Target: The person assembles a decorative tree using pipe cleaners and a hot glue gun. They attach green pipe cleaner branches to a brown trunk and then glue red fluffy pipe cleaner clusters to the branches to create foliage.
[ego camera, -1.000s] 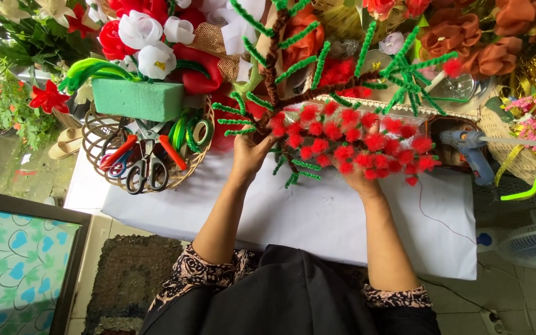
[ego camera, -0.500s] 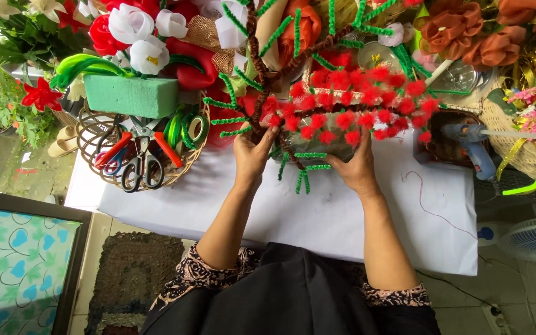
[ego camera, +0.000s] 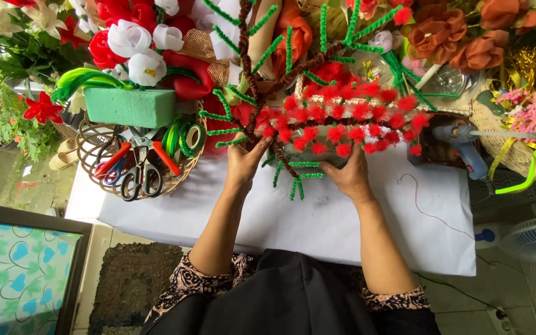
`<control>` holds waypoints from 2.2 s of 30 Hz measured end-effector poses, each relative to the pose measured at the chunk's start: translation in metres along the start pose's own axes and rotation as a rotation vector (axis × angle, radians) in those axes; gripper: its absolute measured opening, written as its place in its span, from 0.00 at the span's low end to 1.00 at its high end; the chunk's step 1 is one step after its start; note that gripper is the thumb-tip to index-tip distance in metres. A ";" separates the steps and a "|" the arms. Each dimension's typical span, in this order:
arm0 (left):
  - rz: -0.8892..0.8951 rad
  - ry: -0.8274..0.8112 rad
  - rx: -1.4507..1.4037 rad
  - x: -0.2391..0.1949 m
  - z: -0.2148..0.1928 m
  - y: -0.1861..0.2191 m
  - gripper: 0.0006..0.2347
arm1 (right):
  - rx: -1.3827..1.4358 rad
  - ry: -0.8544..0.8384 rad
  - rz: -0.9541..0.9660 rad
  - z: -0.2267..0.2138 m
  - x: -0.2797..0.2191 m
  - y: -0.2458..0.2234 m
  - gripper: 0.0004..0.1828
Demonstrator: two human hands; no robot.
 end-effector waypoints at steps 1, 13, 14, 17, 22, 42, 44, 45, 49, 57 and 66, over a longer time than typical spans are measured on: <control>0.002 -0.001 -0.002 -0.002 0.003 0.005 0.12 | -0.001 0.001 -0.003 -0.003 0.008 -0.012 0.57; 0.051 0.046 0.002 0.006 0.005 0.001 0.06 | 0.018 0.072 0.034 -0.031 0.046 -0.073 0.58; 0.056 0.045 -0.004 0.006 0.005 0.001 0.06 | 0.039 0.065 0.049 -0.031 0.048 -0.075 0.58; 0.063 0.040 -0.018 0.006 0.007 0.004 0.06 | 0.059 0.048 0.071 -0.028 0.046 -0.069 0.58; 0.051 -0.002 -0.030 0.013 0.004 -0.012 0.07 | 0.037 0.013 0.123 -0.003 0.004 -0.005 0.59; 0.093 -0.150 -0.060 0.019 0.003 -0.026 0.08 | -0.027 -0.002 0.009 -0.015 0.020 -0.023 0.52; 0.099 -0.151 -0.065 0.013 0.007 -0.015 0.08 | -0.023 0.003 -0.009 -0.018 0.026 -0.030 0.52; 0.103 -0.153 -0.070 0.009 0.009 -0.011 0.08 | -0.020 0.006 -0.024 -0.019 0.028 -0.035 0.52; 0.102 -0.156 -0.056 0.014 0.007 -0.022 0.08 | 0.022 -0.018 0.036 -0.015 0.020 -0.023 0.50; 0.083 -0.167 -0.007 0.039 -0.005 -0.056 0.08 | 0.014 -0.003 -0.004 -0.008 0.014 -0.018 0.53; 0.091 -0.180 -0.013 0.043 0.004 -0.043 0.08 | 0.050 0.005 -0.013 -0.002 0.001 -0.010 0.53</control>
Point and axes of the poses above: each hand's wrist, its own x-axis towards the middle knuckle, its own z-axis out of the palm, y = z × x, the point moved 10 cm from there along x, towards the middle knuckle, and after that the axes turned 15 degrees about -z, right-handed, at the moved point
